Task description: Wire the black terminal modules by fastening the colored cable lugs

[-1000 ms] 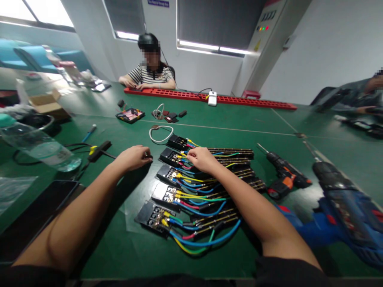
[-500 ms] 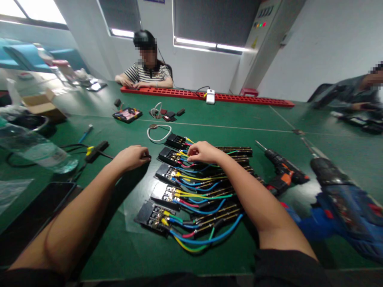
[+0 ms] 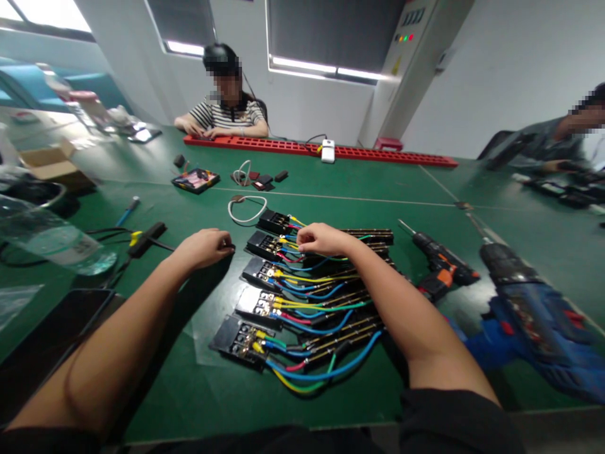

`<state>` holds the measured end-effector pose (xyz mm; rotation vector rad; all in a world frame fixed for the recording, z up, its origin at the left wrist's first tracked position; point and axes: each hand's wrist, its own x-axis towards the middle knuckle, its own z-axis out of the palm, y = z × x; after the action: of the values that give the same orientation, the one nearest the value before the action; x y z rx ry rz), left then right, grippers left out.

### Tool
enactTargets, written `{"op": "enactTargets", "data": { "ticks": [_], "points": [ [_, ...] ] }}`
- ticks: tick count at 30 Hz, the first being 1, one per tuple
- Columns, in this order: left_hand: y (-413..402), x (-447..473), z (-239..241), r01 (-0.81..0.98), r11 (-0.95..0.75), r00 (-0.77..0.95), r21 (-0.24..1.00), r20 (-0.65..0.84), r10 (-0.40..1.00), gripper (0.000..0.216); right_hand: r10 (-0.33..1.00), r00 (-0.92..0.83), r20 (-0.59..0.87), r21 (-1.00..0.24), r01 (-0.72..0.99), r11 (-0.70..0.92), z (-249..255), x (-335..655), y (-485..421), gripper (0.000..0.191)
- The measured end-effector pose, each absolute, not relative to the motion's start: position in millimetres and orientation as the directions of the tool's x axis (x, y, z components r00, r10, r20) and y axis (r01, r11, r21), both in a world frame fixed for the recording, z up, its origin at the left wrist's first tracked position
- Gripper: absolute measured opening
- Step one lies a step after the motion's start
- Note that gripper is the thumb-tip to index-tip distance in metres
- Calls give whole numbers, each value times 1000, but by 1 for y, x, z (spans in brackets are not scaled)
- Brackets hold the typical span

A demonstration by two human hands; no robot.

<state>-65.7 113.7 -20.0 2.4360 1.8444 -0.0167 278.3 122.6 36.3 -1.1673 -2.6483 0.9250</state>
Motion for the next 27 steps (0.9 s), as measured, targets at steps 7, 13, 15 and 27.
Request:
{"op": "enactTargets", "data": {
  "ticks": [7, 13, 15, 27],
  "points": [
    [113, -65, -19, 966, -250, 254, 73, -62, 965, 30, 674, -710, -203, -537, 656, 530, 40, 275, 118, 11],
    [113, -65, -18, 964, -252, 258, 81, -61, 964, 30, 668, -704, -240, -384, 701, 601, 34, 266, 106, 17],
    [113, -65, -18, 965, -252, 257, 69, -67, 964, 31, 661, -710, -243, -361, 699, 618, 33, 265, 103, 20],
    [112, -64, -13, 959, -280, 282, 41, -92, 955, 33, 843, -536, -43, -269, 819, 507, 24, 254, 106, 11]
  ]
}}
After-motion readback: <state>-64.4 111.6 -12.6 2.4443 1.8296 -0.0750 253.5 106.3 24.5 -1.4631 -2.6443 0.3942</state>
